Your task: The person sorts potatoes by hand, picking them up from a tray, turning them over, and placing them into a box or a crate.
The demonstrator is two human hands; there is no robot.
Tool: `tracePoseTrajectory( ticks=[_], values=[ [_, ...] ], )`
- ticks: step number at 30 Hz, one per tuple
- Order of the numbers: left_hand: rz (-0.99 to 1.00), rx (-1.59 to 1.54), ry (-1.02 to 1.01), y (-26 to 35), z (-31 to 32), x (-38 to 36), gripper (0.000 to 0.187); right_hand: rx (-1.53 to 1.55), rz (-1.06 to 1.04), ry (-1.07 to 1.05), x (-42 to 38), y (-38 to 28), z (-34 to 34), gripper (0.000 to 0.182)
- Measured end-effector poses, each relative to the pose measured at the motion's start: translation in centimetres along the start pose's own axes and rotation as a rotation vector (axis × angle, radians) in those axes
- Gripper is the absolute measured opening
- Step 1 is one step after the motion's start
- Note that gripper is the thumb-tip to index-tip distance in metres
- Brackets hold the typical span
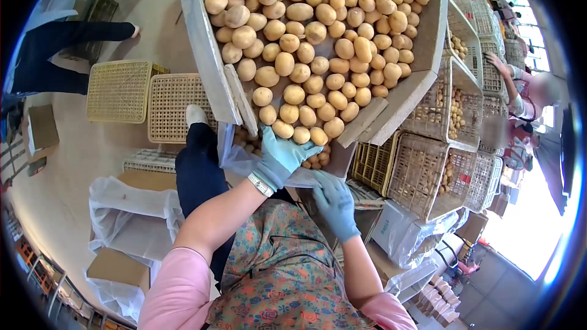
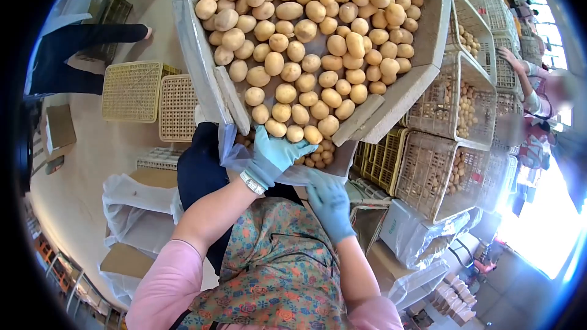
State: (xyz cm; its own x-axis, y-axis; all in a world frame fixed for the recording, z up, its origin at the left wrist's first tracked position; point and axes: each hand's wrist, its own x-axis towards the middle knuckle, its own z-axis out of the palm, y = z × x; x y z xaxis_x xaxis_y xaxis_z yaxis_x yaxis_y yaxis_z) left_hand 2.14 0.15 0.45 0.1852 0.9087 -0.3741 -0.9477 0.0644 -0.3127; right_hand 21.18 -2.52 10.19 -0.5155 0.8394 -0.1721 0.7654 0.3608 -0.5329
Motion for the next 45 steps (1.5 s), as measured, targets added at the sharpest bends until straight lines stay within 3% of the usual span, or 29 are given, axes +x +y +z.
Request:
tracePoseTrajectory(
  ticks=[2,3,4,6,9,11,14,16,17,18,20,22,25,28,29,30,32,36,38,42,45],
  values=[
    [-0.068,-0.093,-0.174,-0.1,-1.0,0.0,0.080,0.040,-0.190,0.138,6.1,-4.0,1.0,0.035],
    [-0.055,-0.024,-0.543,-0.1,-8.1,1.6,0.078,0.110,-0.290,0.225,9.9,-5.9,1.4,0.038],
    [0.020,-0.591,-0.458,-0.1,-9.0,0.1,0.064,0.120,-0.323,0.255,13.1,-8.1,1.3,0.043],
    [0.080,-0.284,-0.280,-0.3,-7.9,0.3,0.063,0.117,-0.435,0.353,18.6,-11.1,2.2,0.051],
    [0.134,-0.202,-0.174,-0.3,-5.4,0.1,0.063,-0.103,-0.466,0.313,21.4,-8.9,6.0,0.053],
    [0.165,-0.230,-0.139,0.1,-4.3,0.1,0.062,-0.277,-0.504,0.205,19.2,-6.6,6.3,0.056],
    [0.188,-0.162,-0.092,0.2,-1.6,-0.7,0.070,-0.303,-0.357,0.098,14.6,-3.7,3.8,0.053],
    [0.071,0.036,0.149,0.7,-1.5,-0.8,0.078,-0.317,-0.321,-0.001,12.6,-1.1,1.2,0.049],
    [0.104,0.065,0.251,0.5,-1.3,-0.7,0.079,-0.152,-0.241,0.070,12.3,-0.1,0.0,0.048],
    [0.097,0.064,0.249,0.3,-1.0,-0.8,0.079,0.010,-0.161,0.147,12.6,0.7,-0.8,0.046],
    [0.161,0.146,0.264,0.2,0.3,-1.1,0.073,-0.017,0.120,0.564,14.9,-1.0,-0.9,0.056],
    [0.156,0.143,0.263,0.2,-0.8,-0.7,0.075,-0.457,0.305,0.454,19.0,0.2,5.1,0.067],
    [0.140,0.136,0.112,0.3,-3.0,0.2,0.079,-0.340,0.002,0.291,18.5,-7.0,6.6,0.077],
    [0.071,-0.393,-0.182,0.3,-3.6,0.0,0.077,-0.280,-0.281,0.143,16.7,-4.8,5.2,0.074],
    [0.080,-0.189,0.039,0.4,-2.5,-0.5,0.071,-0.379,-0.315,0.088,15.8,-3.0,3.8,0.070],
    [0.087,-0.188,0.038,0.5,-1.4,-0.6,0.071,-0.479,-0.353,0.033,14.6,-1.5,2.2,0.067],
    [0.137,0.071,0.157,0.2,0.3,-0.6,0.067,-0.701,-0.184,-0.080,12.1,-0.9,-2.6,0.053],
    [0.115,0.016,0.102,0.3,1.2,-1.2,0.058,-0.641,-0.172,0.196,8.9,4.5,-7.2,0.045],
    [0.113,0.018,0.061,0.4,0.9,-1.3,0.060,-0.606,-0.209,0.201,8.7,4.8,-6.8,0.047],
    [0.128,-0.010,0.093,0.2,0.8,-1.3,0.059,-0.579,-0.154,0.274,8.4,3.2,-5.7,0.047],
    [0.151,0.037,0.041,0.2,0.4,-1.4,0.062,-0.245,-0.247,0.313,8.8,0.0,-3.3,0.039]
  ],
)
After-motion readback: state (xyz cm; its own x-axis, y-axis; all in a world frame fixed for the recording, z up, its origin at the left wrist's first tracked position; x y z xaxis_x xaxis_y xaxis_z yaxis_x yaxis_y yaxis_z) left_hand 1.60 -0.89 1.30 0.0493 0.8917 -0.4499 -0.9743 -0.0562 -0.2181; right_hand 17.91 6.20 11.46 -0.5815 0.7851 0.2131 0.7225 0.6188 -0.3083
